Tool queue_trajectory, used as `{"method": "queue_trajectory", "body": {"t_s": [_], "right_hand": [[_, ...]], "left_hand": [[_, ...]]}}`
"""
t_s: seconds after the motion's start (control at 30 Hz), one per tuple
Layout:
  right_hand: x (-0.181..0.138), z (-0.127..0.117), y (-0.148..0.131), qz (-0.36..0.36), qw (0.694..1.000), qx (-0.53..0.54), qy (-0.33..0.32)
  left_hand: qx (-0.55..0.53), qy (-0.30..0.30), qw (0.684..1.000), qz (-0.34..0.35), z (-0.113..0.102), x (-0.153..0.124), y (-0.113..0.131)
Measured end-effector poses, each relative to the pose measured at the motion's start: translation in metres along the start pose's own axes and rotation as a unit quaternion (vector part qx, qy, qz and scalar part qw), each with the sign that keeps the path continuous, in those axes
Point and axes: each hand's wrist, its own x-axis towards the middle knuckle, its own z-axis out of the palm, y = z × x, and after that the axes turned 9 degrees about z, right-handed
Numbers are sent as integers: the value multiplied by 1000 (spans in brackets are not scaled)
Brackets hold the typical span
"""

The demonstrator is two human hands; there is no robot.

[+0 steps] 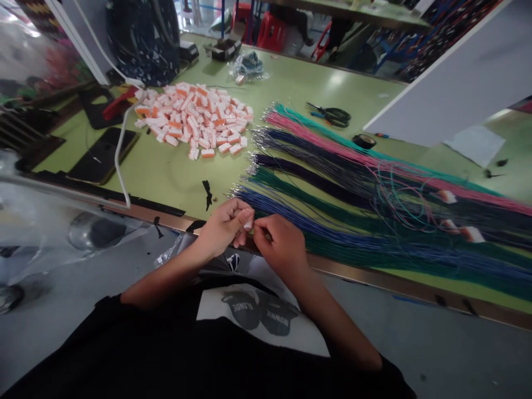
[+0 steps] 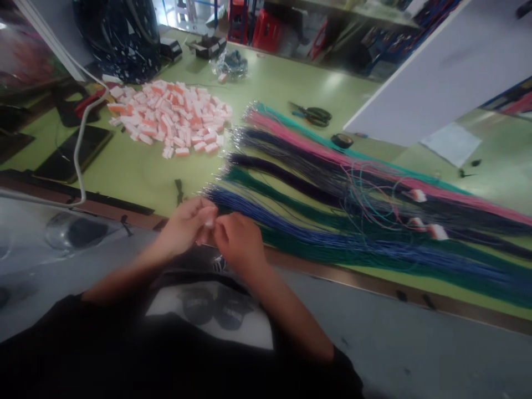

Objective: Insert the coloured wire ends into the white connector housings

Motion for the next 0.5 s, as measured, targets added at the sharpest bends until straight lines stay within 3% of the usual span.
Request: {"method": "queue_trajectory", "body": {"t_s": [0.2,0.33,0.4,0.5], "right_hand": [[15,-38,21,41,979,80,-182],[28,-49,55,110,981,-122,-106],[30,-46,67,122,964,-203,-122],[27,-45,75,133,967,-192,-104]], "left_hand": [[-43,-57,997,-8,-7,0,-4],[-98,-74,992,-31,-12,2,-7],[-105,-81,991,-37,-12,2,-7],[-109,-84,990,-32,-12,2,-9]]}}
